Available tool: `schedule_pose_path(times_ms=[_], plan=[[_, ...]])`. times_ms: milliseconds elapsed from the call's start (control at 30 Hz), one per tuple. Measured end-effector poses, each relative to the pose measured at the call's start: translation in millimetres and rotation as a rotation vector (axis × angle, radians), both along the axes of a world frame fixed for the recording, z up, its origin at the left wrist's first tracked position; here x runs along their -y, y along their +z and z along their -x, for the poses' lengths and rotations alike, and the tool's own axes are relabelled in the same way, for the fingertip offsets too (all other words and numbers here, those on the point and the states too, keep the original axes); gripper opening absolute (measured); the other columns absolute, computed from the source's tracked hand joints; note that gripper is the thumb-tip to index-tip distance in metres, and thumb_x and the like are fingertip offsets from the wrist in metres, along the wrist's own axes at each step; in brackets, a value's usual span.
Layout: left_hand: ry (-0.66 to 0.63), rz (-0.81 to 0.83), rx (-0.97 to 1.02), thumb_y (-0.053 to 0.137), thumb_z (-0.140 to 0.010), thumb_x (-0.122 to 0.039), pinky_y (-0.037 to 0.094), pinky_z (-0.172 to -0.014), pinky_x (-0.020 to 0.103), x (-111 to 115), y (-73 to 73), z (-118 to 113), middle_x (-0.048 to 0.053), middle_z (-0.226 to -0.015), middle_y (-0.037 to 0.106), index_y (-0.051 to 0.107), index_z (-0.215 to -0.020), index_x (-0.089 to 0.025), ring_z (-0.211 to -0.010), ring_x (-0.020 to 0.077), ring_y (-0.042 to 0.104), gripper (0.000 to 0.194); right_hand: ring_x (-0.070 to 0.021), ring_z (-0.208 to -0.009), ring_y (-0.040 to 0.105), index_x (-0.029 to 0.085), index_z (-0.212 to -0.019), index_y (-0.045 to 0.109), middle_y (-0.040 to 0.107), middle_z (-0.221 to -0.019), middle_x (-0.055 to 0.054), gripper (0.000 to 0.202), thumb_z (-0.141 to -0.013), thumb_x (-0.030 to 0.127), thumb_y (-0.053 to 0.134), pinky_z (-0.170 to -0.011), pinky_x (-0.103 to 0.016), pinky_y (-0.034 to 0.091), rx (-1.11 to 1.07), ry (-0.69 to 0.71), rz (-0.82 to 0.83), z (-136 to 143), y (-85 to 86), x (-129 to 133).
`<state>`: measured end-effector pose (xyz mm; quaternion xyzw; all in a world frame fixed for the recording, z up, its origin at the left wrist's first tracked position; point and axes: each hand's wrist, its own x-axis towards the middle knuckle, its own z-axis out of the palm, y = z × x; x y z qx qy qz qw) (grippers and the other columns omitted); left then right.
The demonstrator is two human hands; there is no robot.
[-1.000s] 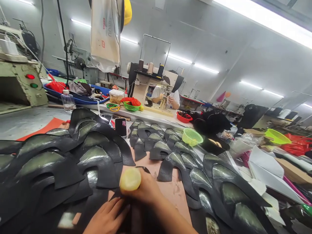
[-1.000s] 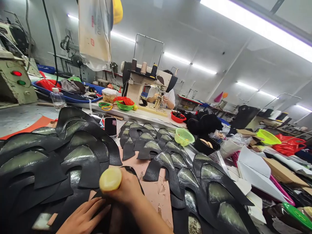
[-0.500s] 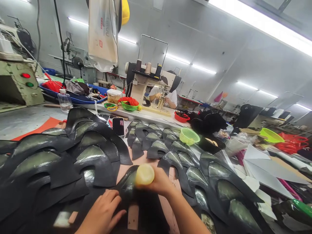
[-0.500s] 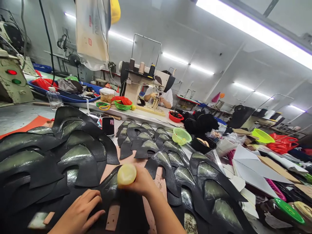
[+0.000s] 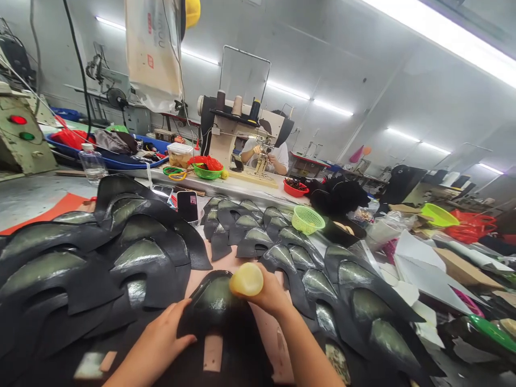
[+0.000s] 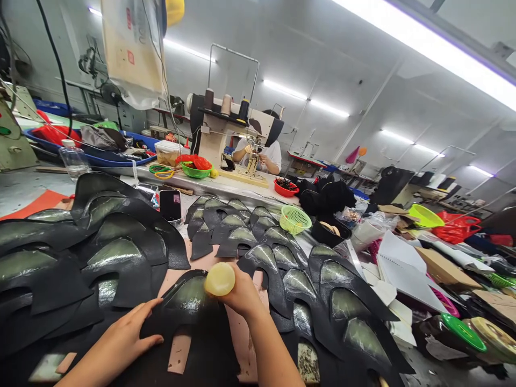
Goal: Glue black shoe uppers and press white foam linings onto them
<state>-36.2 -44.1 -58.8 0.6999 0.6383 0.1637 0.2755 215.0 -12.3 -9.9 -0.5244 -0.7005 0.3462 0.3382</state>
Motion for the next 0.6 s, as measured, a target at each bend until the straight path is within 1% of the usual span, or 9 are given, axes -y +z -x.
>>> schedule_pose_path(times_ms=[67,167,233,300,367,433,500,533,600], plan=[[0.019,-0.005,0.027,0.057,-0.058,-0.027,0.042,-0.092,0.036,0,1.2,-1,0.011,-0.117,0.059,0.053,-0.115,-0.016,-0.106,0.0262,0.056,0.058,-0.0212,-0.083,0.06,0.021,-0.099,0.056,0.065,-0.092,-0.003,0.053,-0.051,0.033,0.076,-0.07,-0.03,0.046,0.003,0.043,0.052,-5,0.5,4],[0.058,0.032,0.074,0.056,-0.059,-0.03,0.044,-0.087,0.036,0,2.4,1,0.008,-0.106,0.066,0.051,-0.118,-0.018,-0.102,0.0266,0.058,0.06,-0.0214,-0.082,0.06,0.022,-0.098,0.057,0.065,-0.091,-0.001,0.055,-0.048,0.029,0.079,-0.069,-0.03,0.046,0.051,0.136,0.13,-13,-2.0,8],[0.075,0.072,0.102,0.055,-0.059,-0.032,0.046,-0.085,0.035,-2,3.9,2,0.007,-0.098,0.069,0.054,-0.114,-0.019,-0.1,0.0272,0.06,0.057,-0.0213,-0.083,0.059,0.021,-0.098,0.055,0.064,-0.092,-0.002,0.053,-0.05,0.029,0.078,-0.071,-0.031,0.046,0.022,0.074,0.099,-16,-5.4,9],[0.071,0.069,0.155,0.055,-0.059,-0.035,0.045,-0.086,0.036,-4,6.9,2,0.007,-0.098,0.069,0.06,-0.105,-0.02,-0.099,0.0277,0.06,0.049,-0.021,-0.083,0.059,0.02,-0.098,0.054,0.063,-0.092,-0.003,0.052,-0.053,0.033,0.076,-0.071,-0.031,0.046,-0.029,-0.007,0.046,-16,-7.6,8],[0.042,0.045,0.246,0.053,-0.06,-0.037,0.045,-0.088,0.036,-7,12.7,0,0.006,-0.1,0.068,0.063,-0.096,-0.021,-0.099,0.0272,0.06,0.041,-0.0206,-0.082,0.059,0.02,-0.098,0.055,0.063,-0.091,-0.002,0.051,-0.052,0.032,0.076,-0.071,-0.031,0.046,-0.025,-0.018,0.042,-17,-7.0,9],[-0.008,0.042,0.363,0.052,-0.061,-0.039,0.044,-0.089,0.036,-10,23.2,-4,0.004,-0.099,0.068,0.064,-0.093,-0.022,-0.098,0.0257,0.06,0.038,-0.0205,-0.081,0.058,0.021,-0.096,0.058,0.064,-0.089,-0.001,0.051,-0.049,0.027,0.076,-0.071,-0.031,0.046,0.015,0.041,0.097,-20,-5.0,12],[-0.032,0.053,0.49,0.056,-0.06,-0.042,0.046,-0.088,0.035,-13,39.0,-6,0.002,-0.097,0.069,0.063,-0.09,-0.023,-0.095,0.0245,0.061,0.036,-0.0208,-0.08,0.058,0.02,-0.095,0.06,0.064,-0.088,0.0,0.052,-0.046,0.025,0.077,-0.071,-0.031,0.046,-0.037,0.114,0.173,-25,-5.4,16],[-0.007,0.064,0.56,0.059,-0.058,-0.045,0.047,-0.085,0.035,-15,48.4,-4,0.002,-0.096,0.069,0.063,-0.089,-0.023,-0.093,0.0245,0.061,0.038,-0.021,-0.081,0.058,0.019,-0.095,0.06,0.064,-0.088,-0.001,0.053,-0.046,0.026,0.078,-0.072,-0.032,0.046,-0.124,0.141,0.212,-28,-7.3,18],[0.134,0.104,0.692,0.067,-0.049,-0.053,0.052,-0.075,0.035,-19,67.9,9,0.002,-0.092,0.069,0.061,-0.091,-0.023,-0.085,0.0253,0.063,0.052,-0.0215,-0.081,0.058,0.017,-0.097,0.058,0.064,-0.088,-0.003,0.056,-0.047,0.034,0.078,-0.071,-0.033,0.046,-0.372,0.148,0.273,-31,-13.9,21]])
